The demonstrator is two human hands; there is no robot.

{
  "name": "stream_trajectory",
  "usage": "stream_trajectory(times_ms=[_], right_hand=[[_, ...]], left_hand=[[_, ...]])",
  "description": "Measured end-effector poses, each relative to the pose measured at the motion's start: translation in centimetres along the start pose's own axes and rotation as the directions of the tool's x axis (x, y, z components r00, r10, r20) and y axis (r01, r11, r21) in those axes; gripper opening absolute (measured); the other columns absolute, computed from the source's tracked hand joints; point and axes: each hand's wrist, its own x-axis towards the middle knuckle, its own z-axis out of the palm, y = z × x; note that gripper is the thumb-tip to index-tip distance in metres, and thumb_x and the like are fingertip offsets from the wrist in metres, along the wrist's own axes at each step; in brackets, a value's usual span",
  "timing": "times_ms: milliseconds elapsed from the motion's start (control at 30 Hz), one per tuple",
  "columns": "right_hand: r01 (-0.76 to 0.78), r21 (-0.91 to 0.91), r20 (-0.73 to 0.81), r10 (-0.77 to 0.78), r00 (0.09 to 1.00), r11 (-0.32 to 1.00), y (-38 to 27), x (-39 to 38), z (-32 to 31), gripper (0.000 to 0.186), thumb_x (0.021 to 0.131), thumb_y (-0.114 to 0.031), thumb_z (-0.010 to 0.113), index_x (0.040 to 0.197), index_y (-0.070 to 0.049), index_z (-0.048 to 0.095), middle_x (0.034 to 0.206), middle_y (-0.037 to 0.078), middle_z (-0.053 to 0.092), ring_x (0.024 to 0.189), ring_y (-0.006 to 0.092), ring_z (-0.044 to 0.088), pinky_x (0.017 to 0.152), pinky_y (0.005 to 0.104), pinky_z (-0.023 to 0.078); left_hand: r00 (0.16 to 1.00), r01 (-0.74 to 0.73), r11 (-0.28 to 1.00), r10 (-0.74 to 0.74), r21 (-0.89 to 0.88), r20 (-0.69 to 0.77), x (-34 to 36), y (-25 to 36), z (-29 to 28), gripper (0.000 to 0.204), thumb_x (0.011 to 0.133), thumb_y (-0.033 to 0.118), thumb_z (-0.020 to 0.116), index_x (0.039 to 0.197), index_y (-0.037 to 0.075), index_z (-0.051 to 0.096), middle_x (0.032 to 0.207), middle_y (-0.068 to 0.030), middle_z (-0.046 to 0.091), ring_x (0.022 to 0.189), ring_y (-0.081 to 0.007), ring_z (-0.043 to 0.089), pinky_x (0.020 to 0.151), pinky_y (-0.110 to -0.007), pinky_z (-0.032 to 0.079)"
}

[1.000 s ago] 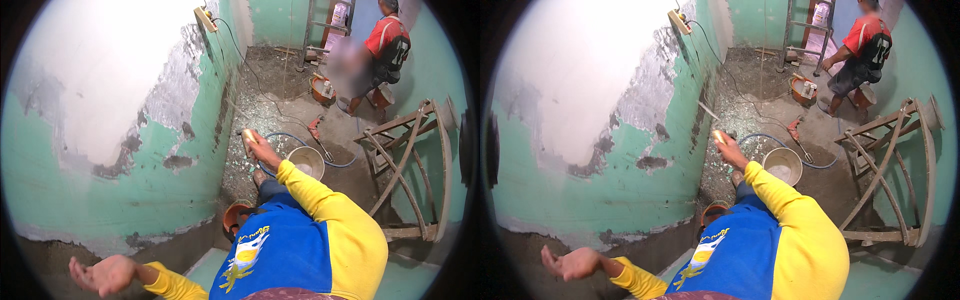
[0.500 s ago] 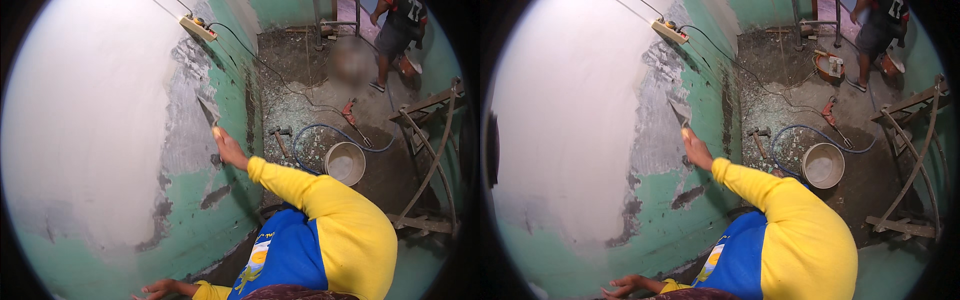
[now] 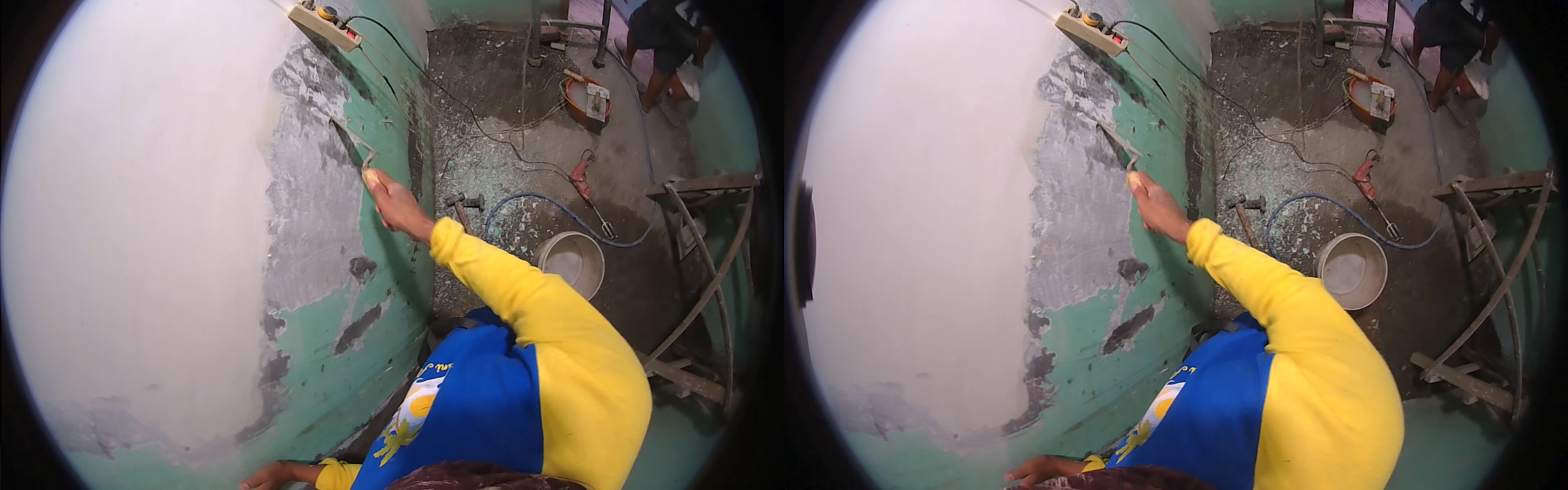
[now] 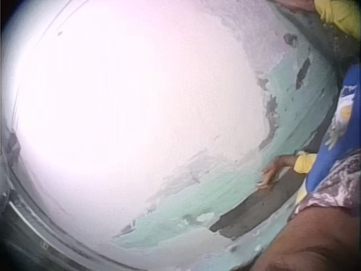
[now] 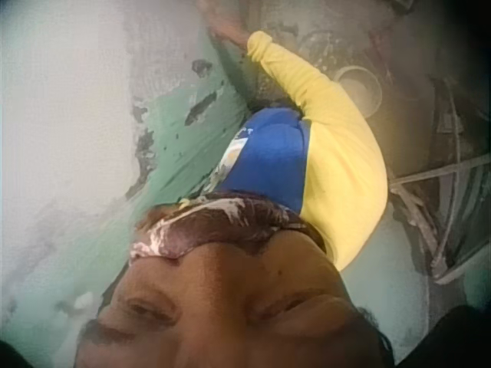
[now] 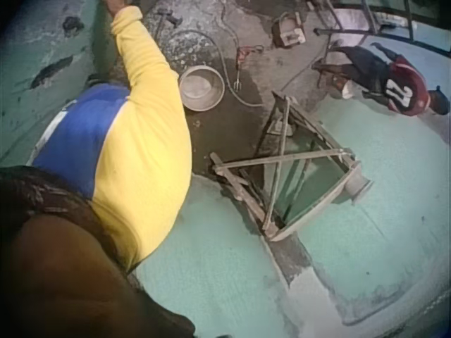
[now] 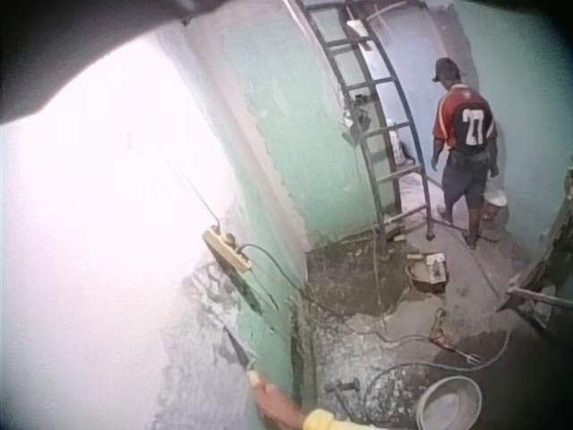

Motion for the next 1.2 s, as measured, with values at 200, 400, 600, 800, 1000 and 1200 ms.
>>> stream_trajectory(times_ms=[200,400,600,800,1000,1200], right_hand=[[0.09,-0.127,-0.058,-0.098,0.994,0.988,-1.7,-2.1,1.3,0.043,0.109,-0.038,0.036,0.143,-0.013,0.047,0.065,0.012,0.059,0.051,0.022,0.062,0.052,0.0399,0.051],[0.203,-0.177,-0.057,-0.216,0.975,0.963,0.3,-3.1,2.5,0.042,0.109,-0.035,0.04,0.14,-0.008,0.044,0.075,0.02,0.064,0.066,0.0413,0.066,0.064,0.0497,0.053],[0.086,-0.245,-0.002,-0.089,0.996,0.966,-1.5,-3.2,2.4,0.049,0.108,-0.03,0.041,0.15,-0.003,0.039,0.1,0.03,0.069,0.096,0.0456,0.069,0.083,0.0531,0.052],[-0.059,-0.176,0.054,0.07,0.996,0.983,-8.5,-0.1,0.3,0.057,0.108,-0.028,0.044,0.156,-0.001,0.031,0.114,0.037,0.065,0.106,0.0522,0.066,0.093,0.0504,0.053],[0.358,-0.236,-0.082,-0.386,0.919,0.903,-2.0,-3.6,6.0,0.054,0.108,-0.034,0.042,0.149,0.0,0.037,0.091,0.034,0.068,0.087,0.0485,0.07,0.072,0.0547,0.054],[0.101,-0.184,-0.011,-0.105,0.994,0.978,-3.7,-1.1,4.8,0.054,0.109,-0.033,0.041,0.155,-0.01,0.026,0.08,0.032,0.066,0.078,0.0552,0.065,0.069,0.0578,0.052]], left_hand=[[0.999,-0.047,0.993,0.048,0.105,-0.006,0.8,-0.8,-0.7,0.058,0.11,0.046,0.037,0.134,-0.004,0.053,0.139,-0.0252,0.049,0.123,-0.0413,0.051,0.101,-0.053,0.041],[0.995,-0.099,0.979,0.101,0.177,-0.007,0.8,-1.0,-0.9,0.062,0.11,0.049,0.033,0.137,-0.004,0.05,0.14,-0.0258,0.048,0.124,-0.0419,0.049,0.103,-0.053,0.04],[0.987,-0.155,0.952,0.159,0.263,0.004,0.6,-1.0,-0.6,0.066,0.11,0.052,0.029,0.141,-0.004,0.046,0.141,-0.0263,0.047,0.126,-0.0425,0.048,0.104,-0.054,0.038],[0.992,-0.123,0.952,0.112,0.281,0.054,0.6,-0.4,-1.3,0.072,0.109,0.056,0.026,0.144,-0.005,0.041,0.142,-0.027,0.043,0.129,-0.0454,0.043,0.106,-0.058,0.033],[0.997,-0.078,0.963,0.081,0.256,-0.002,0.6,0.4,-0.5,0.071,0.109,0.056,0.026,0.142,-0.004,0.044,0.14,-0.0262,0.045,0.128,-0.0444,0.044,0.106,-0.058,0.034],[0.993,-0.115,0.957,0.116,0.265,0.011,1.5,1.3,-0.7,0.07,0.109,0.056,0.026,0.14,-0.003,0.046,0.137,-0.0258,0.048,0.126,-0.0442,0.046,0.106,-0.058,0.034]])
